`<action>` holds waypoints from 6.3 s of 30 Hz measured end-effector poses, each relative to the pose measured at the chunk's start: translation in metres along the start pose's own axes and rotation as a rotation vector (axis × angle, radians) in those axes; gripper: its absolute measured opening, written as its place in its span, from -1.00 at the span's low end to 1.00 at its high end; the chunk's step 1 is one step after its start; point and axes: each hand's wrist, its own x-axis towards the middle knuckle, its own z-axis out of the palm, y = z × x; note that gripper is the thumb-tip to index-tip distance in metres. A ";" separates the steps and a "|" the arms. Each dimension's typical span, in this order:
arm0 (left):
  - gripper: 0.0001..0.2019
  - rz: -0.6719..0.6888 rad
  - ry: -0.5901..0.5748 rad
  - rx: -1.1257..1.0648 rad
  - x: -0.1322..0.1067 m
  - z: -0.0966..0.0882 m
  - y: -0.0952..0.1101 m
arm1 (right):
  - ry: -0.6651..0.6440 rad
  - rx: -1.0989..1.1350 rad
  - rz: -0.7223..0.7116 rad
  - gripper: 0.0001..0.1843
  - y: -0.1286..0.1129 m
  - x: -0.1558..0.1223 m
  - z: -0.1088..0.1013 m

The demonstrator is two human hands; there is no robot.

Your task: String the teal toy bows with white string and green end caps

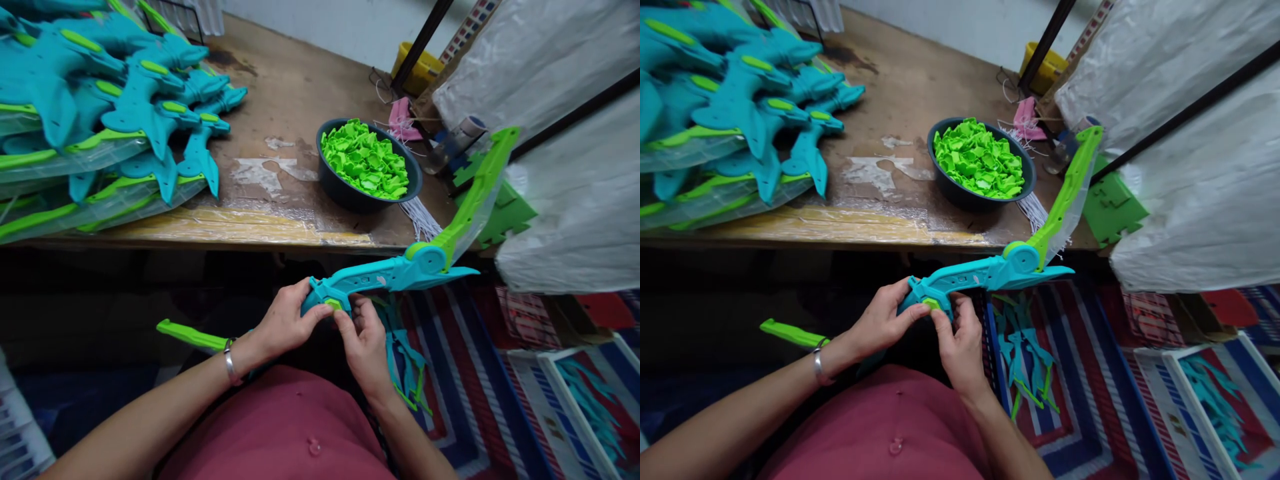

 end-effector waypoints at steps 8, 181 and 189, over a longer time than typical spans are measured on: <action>-0.66 -0.105 -0.072 -0.240 -0.001 -0.002 0.003 | 0.000 0.192 0.062 -0.69 0.000 0.000 0.000; -0.32 -0.168 -0.115 0.832 -0.098 -0.030 -0.113 | 0.290 -0.984 0.032 -0.82 0.076 0.218 -0.151; -0.25 -0.267 -0.249 0.719 -0.087 -0.035 -0.117 | 0.316 -0.878 0.103 -0.85 0.074 0.208 -0.155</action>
